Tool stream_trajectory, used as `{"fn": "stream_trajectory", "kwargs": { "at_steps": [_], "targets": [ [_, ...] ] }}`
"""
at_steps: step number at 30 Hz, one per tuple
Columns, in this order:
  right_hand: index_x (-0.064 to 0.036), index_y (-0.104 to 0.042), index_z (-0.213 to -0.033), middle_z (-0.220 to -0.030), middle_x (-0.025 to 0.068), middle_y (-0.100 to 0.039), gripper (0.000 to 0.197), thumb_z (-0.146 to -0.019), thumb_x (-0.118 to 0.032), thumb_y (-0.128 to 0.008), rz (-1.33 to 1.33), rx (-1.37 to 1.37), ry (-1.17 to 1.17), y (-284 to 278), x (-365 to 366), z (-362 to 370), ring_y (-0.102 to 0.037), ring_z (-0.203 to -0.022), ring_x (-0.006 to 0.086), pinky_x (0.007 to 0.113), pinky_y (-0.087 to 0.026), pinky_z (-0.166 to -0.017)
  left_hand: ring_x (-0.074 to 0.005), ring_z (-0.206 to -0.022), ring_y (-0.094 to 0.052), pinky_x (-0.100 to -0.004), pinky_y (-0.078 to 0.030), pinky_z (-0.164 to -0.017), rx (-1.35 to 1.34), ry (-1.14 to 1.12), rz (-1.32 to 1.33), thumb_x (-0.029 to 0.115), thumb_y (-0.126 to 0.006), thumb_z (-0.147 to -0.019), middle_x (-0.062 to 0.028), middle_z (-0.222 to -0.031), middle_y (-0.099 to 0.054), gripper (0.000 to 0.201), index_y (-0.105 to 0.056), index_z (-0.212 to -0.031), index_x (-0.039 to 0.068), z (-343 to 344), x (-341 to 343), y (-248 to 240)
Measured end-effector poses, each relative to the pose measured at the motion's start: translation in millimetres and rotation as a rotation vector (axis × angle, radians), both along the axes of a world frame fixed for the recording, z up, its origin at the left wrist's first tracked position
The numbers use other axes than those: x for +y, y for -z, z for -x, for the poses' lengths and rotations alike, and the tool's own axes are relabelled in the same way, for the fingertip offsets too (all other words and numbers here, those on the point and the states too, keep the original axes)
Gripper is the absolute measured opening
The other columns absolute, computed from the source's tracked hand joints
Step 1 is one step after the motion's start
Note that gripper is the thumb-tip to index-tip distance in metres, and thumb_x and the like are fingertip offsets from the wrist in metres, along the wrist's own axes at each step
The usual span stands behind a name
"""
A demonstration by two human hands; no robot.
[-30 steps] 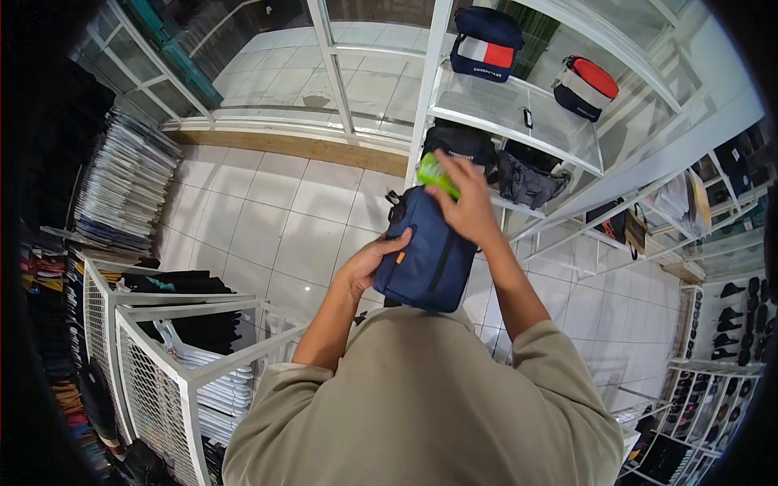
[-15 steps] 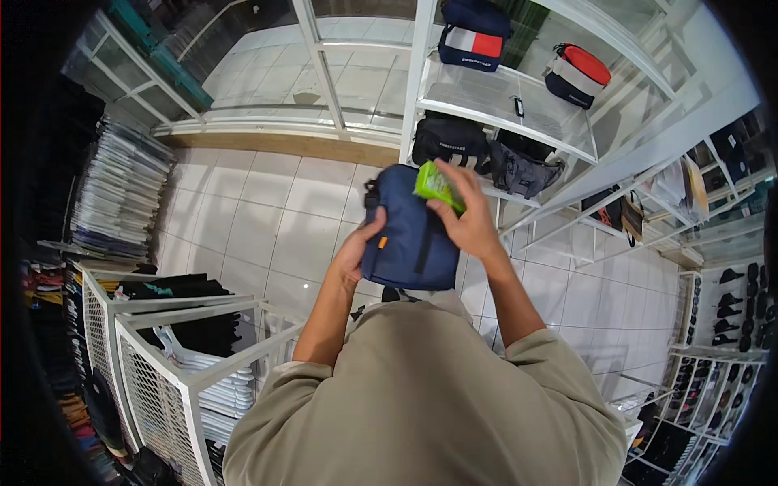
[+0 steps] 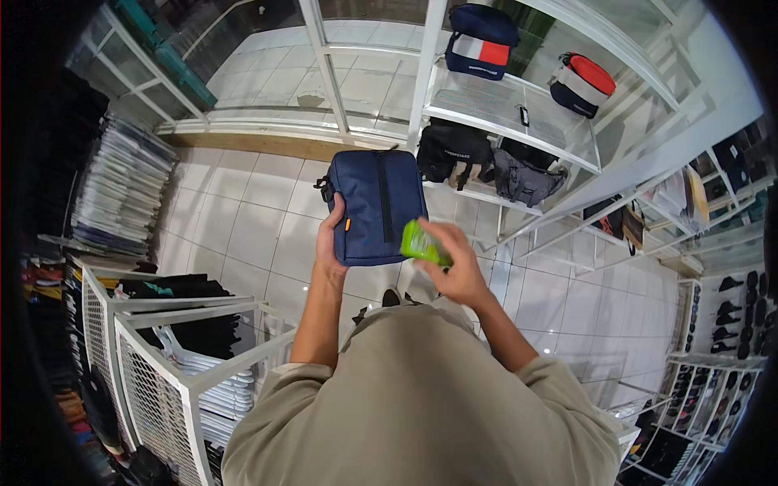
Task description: Cleaning and dusting merchandise bags on a display shelf in a clothing store.
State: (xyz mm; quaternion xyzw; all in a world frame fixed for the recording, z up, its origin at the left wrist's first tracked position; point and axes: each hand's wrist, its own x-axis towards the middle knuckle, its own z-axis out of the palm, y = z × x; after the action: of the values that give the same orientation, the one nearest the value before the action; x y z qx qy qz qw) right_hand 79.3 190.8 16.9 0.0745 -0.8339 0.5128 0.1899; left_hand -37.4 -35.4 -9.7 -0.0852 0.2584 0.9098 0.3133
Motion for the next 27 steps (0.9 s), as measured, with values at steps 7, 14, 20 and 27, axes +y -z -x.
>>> {"fn": "stream_trajectory", "kwargs": {
  "at_steps": [7, 14, 20, 27],
  "targets": [
    [-0.0058, -0.059, -0.142, -0.125, 0.0194, -0.064, 0.064, -0.082, -0.012, -0.081, -0.071, 0.024, 0.184, 0.9, -2.7, 14.5, -0.059, -0.119, 0.0376, 0.047, -0.045, -0.103, -0.0229, -0.108, -0.072, -0.0403, -0.060, -0.095, -0.008, 0.035, 0.210, 0.053, -0.061, -0.101, -0.0122, -0.125, -0.071, 0.063, -0.058, -0.138, 0.003, -8.0, 14.4, 1.2],
    [-0.0065, -0.059, -0.144, -0.127, 0.0164, -0.063, 0.068, -0.081, -0.018, -0.082, -0.283, 0.151, 0.056, -20.7, -13.6, 38.0, -0.060, -0.113, 0.0377, 0.046, -0.044, -0.100, -0.0209, -0.112, -0.070, -0.0361, -0.058, -0.097, 0.149, 0.146, 0.306, 0.066, -0.051, -0.101, -0.0129, -0.132, -0.066, 0.079, -0.047, -0.149, 0.003, -11.6, 15.2, -0.4],
    [-0.0038, -0.062, -0.139, -0.121, 0.0178, -0.064, 0.061, -0.082, -0.017, -0.080, -0.462, 0.178, -0.084, -43.8, -15.3, 72.1, -0.061, -0.109, 0.0386, 0.045, -0.046, -0.097, -0.0177, -0.114, -0.067, -0.0313, -0.058, -0.093, 0.248, 0.160, 0.524, 0.064, -0.049, -0.103, -0.0121, -0.137, -0.062, 0.082, -0.041, -0.154, 0.001, -30.7, 19.5, 2.4],
    [-0.0091, -0.062, -0.141, -0.119, 0.0154, -0.062, 0.068, -0.079, -0.026, -0.082, -0.525, 0.211, -0.282, -17.3, -41.1, 31.1, -0.057, -0.103, 0.0376, 0.048, -0.044, -0.091, -0.0191, -0.105, -0.070, -0.0346, -0.059, -0.088, 0.132, 0.090, 0.696, 0.053, -0.053, -0.106, -0.0103, -0.126, -0.067, 0.062, -0.053, -0.143, 0.004, -22.1, 6.2, 8.3]
  ]
}}
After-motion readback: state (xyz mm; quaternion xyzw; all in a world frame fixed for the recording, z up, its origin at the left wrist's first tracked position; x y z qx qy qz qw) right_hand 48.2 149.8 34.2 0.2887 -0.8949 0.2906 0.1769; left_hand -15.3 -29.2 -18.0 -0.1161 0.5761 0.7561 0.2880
